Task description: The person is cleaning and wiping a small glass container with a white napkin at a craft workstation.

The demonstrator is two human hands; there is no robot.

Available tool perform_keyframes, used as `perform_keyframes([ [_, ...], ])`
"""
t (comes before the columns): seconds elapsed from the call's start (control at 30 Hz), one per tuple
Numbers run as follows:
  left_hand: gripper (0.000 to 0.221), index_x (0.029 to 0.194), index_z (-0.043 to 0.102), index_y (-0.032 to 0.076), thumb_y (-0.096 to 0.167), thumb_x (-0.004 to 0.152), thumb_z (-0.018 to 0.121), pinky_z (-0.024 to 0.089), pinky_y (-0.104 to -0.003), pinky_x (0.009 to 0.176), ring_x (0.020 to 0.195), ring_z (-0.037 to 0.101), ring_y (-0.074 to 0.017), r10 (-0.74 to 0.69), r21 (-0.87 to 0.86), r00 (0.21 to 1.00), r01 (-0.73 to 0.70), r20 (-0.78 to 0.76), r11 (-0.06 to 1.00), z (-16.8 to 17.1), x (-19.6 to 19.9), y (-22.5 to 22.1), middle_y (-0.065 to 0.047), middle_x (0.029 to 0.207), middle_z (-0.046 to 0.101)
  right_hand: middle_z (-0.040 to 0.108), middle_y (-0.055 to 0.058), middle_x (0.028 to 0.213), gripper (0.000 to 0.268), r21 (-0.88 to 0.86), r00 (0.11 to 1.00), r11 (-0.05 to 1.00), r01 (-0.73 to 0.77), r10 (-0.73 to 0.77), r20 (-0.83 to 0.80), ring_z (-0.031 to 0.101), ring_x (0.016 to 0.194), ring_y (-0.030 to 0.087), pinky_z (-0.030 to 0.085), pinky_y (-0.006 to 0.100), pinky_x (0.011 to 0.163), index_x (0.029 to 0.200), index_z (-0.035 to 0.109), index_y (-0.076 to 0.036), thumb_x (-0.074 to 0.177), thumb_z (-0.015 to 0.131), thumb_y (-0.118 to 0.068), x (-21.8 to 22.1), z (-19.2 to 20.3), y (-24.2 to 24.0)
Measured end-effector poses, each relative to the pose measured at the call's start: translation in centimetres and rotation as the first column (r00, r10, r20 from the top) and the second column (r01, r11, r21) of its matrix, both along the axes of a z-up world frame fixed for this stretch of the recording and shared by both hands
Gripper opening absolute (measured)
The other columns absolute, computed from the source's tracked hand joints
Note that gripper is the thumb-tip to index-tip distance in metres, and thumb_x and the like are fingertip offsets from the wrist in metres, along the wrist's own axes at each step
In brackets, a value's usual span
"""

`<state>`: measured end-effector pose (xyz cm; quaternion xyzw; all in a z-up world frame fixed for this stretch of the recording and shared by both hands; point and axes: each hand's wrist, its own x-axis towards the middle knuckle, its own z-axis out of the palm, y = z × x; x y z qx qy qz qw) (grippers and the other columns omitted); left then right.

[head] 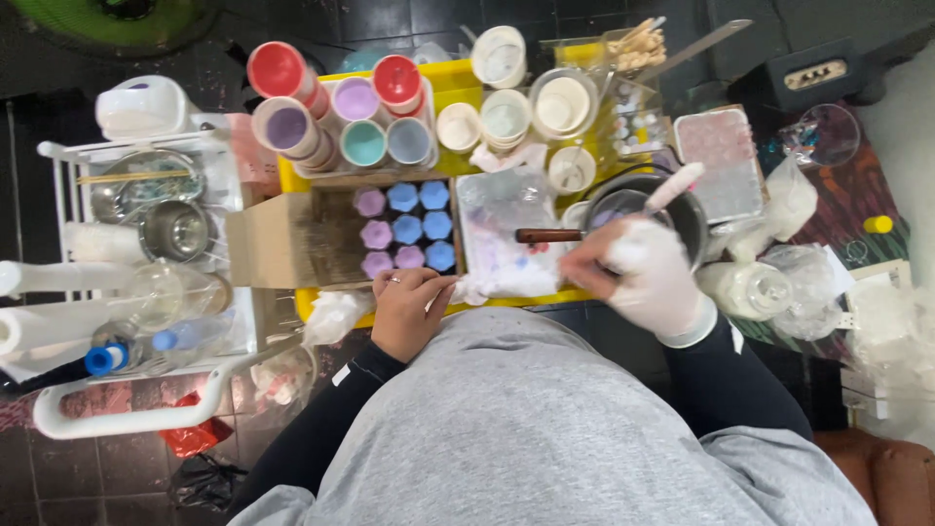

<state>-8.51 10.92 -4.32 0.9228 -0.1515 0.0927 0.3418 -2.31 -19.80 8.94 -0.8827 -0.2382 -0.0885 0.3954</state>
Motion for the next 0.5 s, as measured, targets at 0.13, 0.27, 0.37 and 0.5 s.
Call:
perform_keyframes([
  [0.13, 0.006, 0.095, 0.076, 0.015, 0.020, 0.092, 0.076, 0.037, -0.044, 0.087, 0.091, 0.066, -0.0221, 0.027, 0.012, 1.000, -0.028, 0.004, 1.000, -0.4, -1.0, 3.4, 0.000, 0.093, 0.071, 0.071, 0.007, 0.077, 0.018, -0.138, 0.936, 0.926, -0.352, 0.345, -0.072, 0.070, 0.080, 0.028, 0.053, 0.041, 0.075, 0.081, 0.075, -0.014, 0.085, 0.078, -0.031, -0.1, -1.8, 7.0],
  [0.27, 0.007, 0.091, 0.074, 0.013, 0.020, 0.089, 0.076, 0.038, -0.045, 0.091, 0.091, 0.065, -0.0236, 0.026, 0.005, 1.000, -0.026, 0.012, 1.000, -0.8, -1.5, 6.3, -0.002, 0.091, 0.071, 0.071, 0.013, 0.081, 0.028, -0.353, 0.822, 0.806, -0.475, 0.264, -0.505, 0.069, 0.081, 0.036, 0.052, 0.048, 0.077, 0.094, 0.072, -0.012, 0.097, 0.064, -0.038, -0.9, -7.9, 11.8],
  [0.37, 0.005, 0.090, 0.075, 0.013, 0.018, 0.089, 0.075, 0.038, -0.045, 0.090, 0.091, 0.065, -0.0240, 0.026, -0.005, 1.000, -0.026, 0.018, 1.000, -1.7, -1.6, 7.9, -0.002, 0.092, 0.071, 0.070, 0.015, 0.087, 0.024, -0.385, 0.791, 0.832, -0.399, 0.100, -0.604, 0.068, 0.087, 0.038, 0.052, 0.050, 0.078, 0.105, 0.068, -0.012, 0.097, 0.059, -0.033, -1.1, -13.1, 13.3],
  [0.5, 0.007, 0.094, 0.075, 0.011, 0.018, 0.091, 0.075, 0.038, -0.043, 0.090, 0.094, 0.065, -0.0244, 0.039, -0.054, 0.999, -0.037, 0.032, 0.998, -3.2, -1.7, 8.7, -0.003, 0.095, 0.072, 0.066, 0.021, 0.107, 0.027, -0.291, 0.972, 0.956, 0.042, -0.107, -0.211, 0.061, 0.102, 0.043, 0.048, 0.051, 0.092, 0.114, 0.066, -0.011, 0.089, 0.060, -0.018, -0.6, -18.8, 13.2],
])
